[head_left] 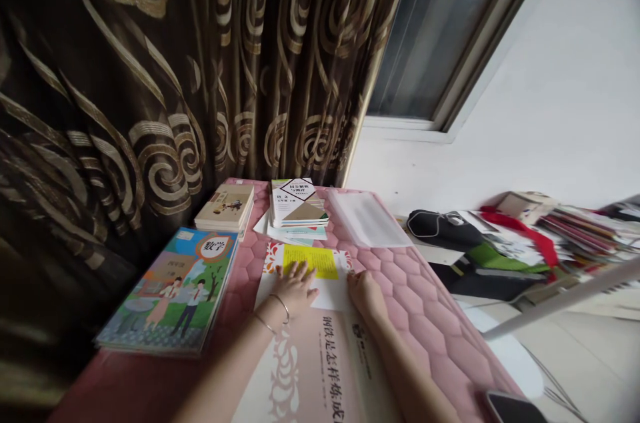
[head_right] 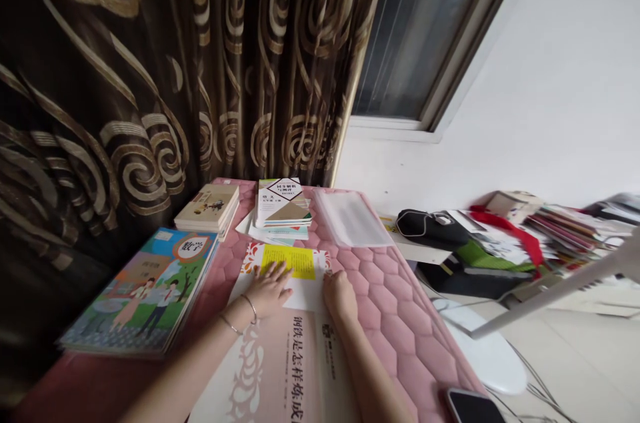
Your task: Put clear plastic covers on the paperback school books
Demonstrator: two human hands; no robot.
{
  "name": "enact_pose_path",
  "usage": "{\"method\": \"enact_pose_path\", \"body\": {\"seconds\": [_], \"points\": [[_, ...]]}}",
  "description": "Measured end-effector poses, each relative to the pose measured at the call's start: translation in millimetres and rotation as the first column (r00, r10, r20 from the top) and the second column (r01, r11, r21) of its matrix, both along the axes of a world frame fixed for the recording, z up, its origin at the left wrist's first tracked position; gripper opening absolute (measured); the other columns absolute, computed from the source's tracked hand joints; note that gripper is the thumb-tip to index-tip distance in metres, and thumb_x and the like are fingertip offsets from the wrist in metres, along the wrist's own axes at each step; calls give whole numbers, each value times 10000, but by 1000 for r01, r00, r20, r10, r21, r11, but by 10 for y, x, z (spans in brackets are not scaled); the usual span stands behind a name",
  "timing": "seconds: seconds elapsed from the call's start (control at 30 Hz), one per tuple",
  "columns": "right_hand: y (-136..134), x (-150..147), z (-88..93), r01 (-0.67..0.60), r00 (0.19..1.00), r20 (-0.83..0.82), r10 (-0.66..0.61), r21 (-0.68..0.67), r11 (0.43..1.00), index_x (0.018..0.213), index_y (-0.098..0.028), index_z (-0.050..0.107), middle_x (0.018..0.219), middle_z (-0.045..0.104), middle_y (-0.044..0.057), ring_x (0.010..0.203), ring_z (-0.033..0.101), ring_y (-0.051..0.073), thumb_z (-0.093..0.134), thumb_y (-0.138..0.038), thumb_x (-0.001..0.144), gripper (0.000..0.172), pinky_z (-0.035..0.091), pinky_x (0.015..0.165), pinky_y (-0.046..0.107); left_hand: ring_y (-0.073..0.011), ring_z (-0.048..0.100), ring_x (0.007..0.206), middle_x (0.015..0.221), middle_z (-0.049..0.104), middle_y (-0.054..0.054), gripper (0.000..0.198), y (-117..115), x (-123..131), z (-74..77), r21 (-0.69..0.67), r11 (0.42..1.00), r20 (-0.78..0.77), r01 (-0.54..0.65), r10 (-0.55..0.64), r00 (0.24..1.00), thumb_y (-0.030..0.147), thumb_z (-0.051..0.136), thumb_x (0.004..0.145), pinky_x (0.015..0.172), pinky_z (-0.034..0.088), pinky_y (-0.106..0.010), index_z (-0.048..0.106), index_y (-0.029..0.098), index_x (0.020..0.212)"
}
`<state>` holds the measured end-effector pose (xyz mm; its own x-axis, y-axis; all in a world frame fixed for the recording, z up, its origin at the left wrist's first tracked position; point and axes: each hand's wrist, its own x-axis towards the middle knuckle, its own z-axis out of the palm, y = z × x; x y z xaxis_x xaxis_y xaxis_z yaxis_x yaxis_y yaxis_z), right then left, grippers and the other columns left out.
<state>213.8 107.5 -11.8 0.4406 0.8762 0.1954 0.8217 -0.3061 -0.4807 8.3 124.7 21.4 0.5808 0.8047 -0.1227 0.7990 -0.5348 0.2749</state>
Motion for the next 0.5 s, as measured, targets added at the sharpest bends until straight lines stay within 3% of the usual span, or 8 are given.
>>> {"method": "enact_pose_path", "body": {"seconds": [0.1,0.2,0.33,0.43,0.5], "points": [[-50,-35,97,24,1000,12,-24,-91,996,980,-97,572,810,680,190,742,679,268,314,-320,925,346,478,634,365,-319,103,1449,1583,126,-61,673,86,22,-83,-7,999,-6,-53,53,999,552,264,911,1114,93,-637,190,240,1503],[-82,-79,228,29,997,75,-17,-168,985,1070,-97,553,962,661,205,818,673,280,330,-307,928,338,477,671,385,-327,118,1445,1578,151,-97,701,162,27,-82,29,994,-11,-106,106,994,583,273,897,1118,141,-598,252,209,1490],[-41,-226,434,13,982,189,25,-201,980,1134,-103,573,1179,569,234,1060,585,322,338,-196,909,339,442,827,438,-324,301,1375,1557,244,-119,600,275,51,-28,112,982,-4,-150,151,988,445,294,916,1077,274,-541,346,181,1453],[92,-457,522,-190,951,215,223,-164,968,1256,-99,536,1319,508,215,1204,472,322,357,-238,922,403,365,976,450,-315,317,1358,1538,305,-86,578,364,86,-57,158,973,11,-171,172,985,372,333,900,1103,228,-539,345,210,1455],[217,-647,515,-392,901,142,411,-144,909,1343,-110,477,1418,451,172,1300,391,286,330,-315,951,467,300,1061,416,-309,236,1401,1536,316,-57,583,412,110,-109,165,974,15,-156,156,988,345,344,897,1139,124,-551,310,246,1470]]}}
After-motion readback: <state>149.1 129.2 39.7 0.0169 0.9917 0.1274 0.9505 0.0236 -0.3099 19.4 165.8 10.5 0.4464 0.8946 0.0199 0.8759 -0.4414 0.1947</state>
